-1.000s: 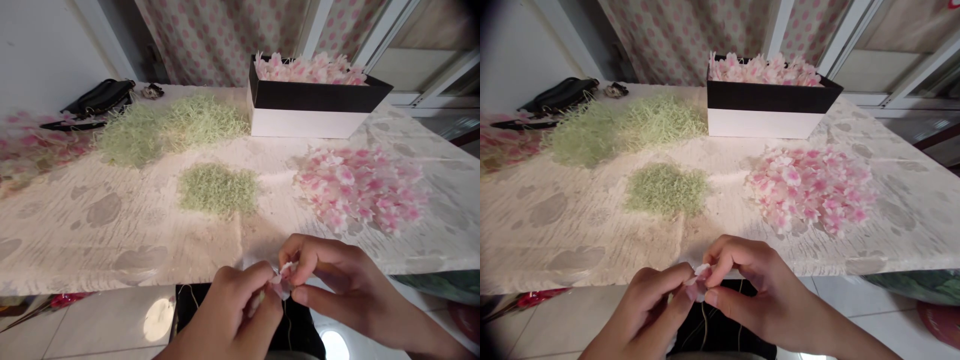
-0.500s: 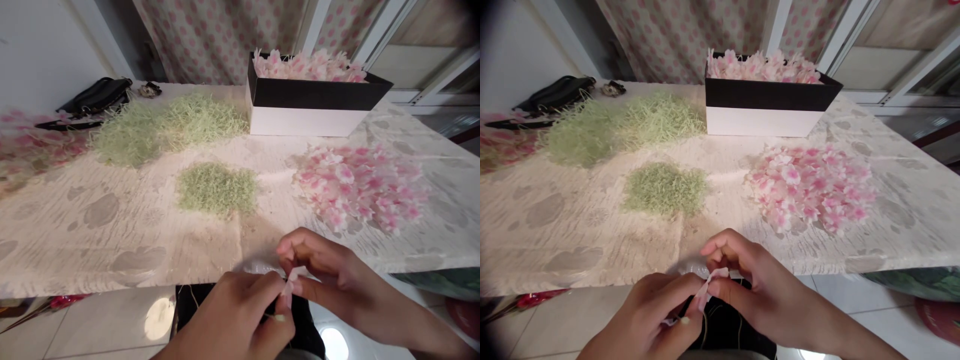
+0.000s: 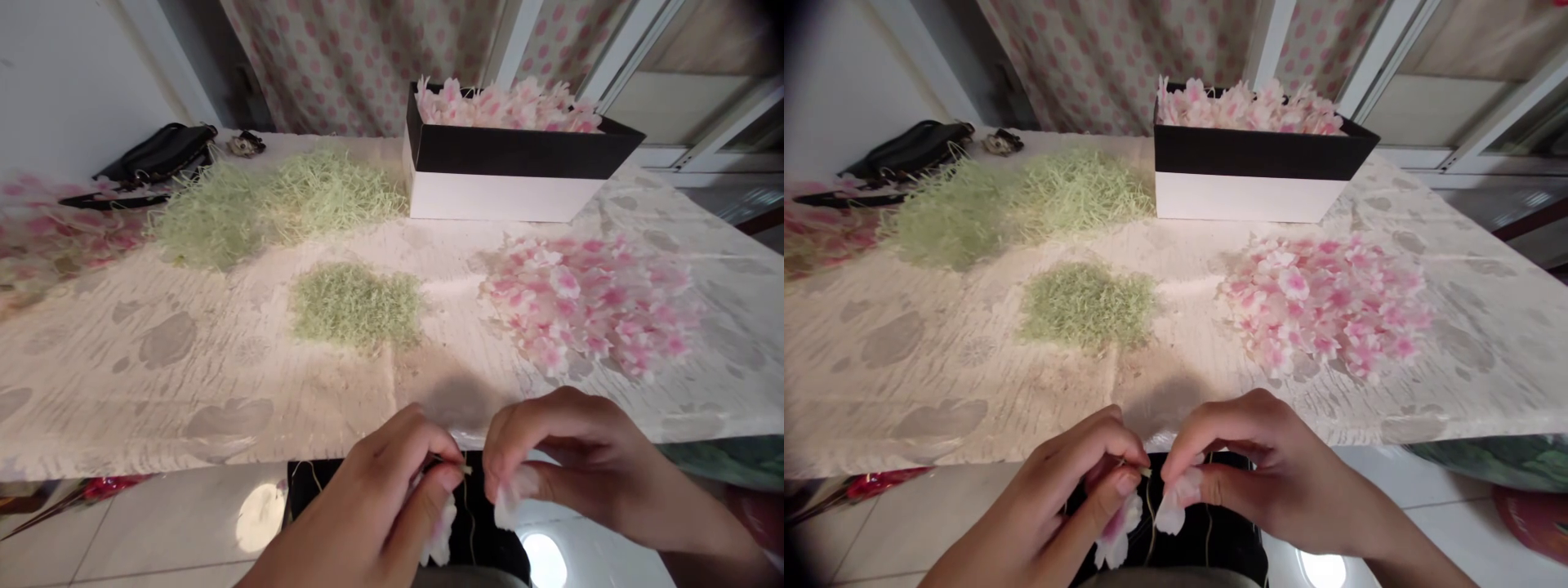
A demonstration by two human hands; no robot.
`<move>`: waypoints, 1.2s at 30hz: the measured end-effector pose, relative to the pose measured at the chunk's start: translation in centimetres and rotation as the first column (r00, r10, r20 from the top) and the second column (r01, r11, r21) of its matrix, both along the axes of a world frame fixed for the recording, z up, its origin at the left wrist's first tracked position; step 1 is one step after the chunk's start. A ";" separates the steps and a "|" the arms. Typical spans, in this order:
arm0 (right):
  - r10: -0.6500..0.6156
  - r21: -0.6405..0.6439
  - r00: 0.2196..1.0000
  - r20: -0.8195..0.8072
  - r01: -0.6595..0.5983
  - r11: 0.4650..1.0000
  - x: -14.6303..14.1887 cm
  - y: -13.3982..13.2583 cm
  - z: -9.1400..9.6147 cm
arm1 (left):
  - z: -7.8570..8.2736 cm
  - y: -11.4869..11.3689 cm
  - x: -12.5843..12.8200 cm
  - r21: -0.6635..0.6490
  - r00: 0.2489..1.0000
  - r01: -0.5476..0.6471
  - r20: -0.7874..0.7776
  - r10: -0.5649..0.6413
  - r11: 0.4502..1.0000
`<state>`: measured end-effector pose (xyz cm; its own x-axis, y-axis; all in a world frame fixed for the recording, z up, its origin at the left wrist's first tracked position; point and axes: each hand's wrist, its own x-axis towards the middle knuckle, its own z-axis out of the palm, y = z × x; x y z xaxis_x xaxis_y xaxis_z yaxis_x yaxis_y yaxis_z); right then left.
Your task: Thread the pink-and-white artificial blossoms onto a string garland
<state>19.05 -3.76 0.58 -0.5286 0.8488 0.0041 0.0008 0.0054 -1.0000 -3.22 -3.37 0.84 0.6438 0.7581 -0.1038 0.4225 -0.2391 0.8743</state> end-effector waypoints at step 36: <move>-0.534 0.649 0.602 0.594 0.035 0.760 5.4 0.7 -0.5 | 0.5 3.1 2.7 0.246 0.959 -0.001 -0.276 0.071 0.969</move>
<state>24.42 -3.02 0.08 -0.2913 0.9264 0.2387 0.7987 0.3729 -0.4723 -0.54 -0.24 1.33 0.5871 0.8047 -0.0876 0.6539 -0.4077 0.6374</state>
